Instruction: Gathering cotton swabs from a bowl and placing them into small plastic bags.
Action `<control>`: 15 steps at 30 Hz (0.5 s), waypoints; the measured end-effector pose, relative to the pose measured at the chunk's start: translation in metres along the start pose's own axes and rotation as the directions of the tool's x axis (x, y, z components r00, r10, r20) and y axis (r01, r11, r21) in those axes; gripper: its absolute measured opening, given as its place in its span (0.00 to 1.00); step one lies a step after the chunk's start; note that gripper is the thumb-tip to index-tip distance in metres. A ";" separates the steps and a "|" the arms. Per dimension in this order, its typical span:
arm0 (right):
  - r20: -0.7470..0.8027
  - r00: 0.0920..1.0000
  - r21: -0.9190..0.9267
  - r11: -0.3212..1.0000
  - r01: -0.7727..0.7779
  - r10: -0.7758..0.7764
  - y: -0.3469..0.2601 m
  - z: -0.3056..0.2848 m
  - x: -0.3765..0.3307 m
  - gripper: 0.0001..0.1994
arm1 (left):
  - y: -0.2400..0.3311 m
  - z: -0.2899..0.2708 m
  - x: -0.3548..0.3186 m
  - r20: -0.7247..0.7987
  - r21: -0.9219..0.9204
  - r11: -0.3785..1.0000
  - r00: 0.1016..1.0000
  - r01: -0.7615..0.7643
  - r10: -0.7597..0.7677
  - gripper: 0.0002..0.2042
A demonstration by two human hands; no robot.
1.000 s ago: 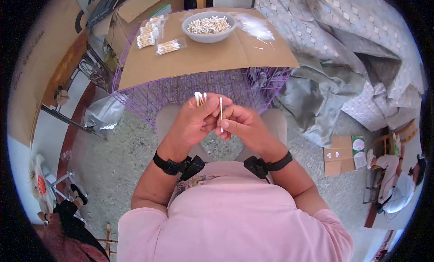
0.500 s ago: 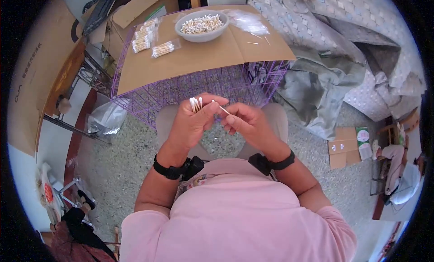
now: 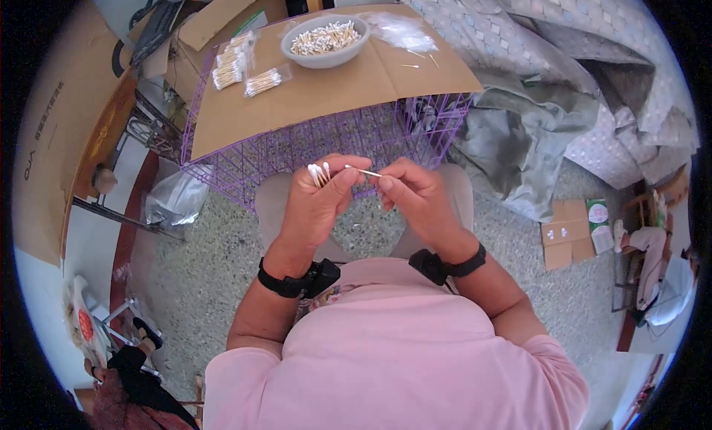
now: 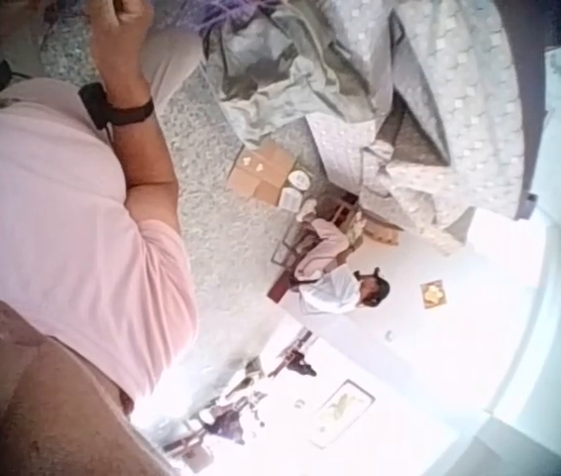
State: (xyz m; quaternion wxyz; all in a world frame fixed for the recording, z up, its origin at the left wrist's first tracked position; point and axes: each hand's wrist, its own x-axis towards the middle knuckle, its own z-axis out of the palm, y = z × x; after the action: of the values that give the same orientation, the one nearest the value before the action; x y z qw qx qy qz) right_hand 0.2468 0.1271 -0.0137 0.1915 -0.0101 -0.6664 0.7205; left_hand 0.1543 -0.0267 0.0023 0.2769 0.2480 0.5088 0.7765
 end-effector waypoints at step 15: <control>-0.072 0.951 -0.281 0.921 0.271 -0.302 -0.002 -0.008 0.006 0.03 | -0.008 0.001 0.000 -0.008 0.070 0.997 0.999 0.039 -0.038 0.15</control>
State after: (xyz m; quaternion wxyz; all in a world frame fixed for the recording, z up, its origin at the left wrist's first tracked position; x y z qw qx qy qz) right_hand 0.2441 0.1364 -0.0113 0.3295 0.0210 -0.7397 0.5864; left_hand 0.1563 -0.0228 -0.0050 0.2813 0.2452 0.5413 0.7535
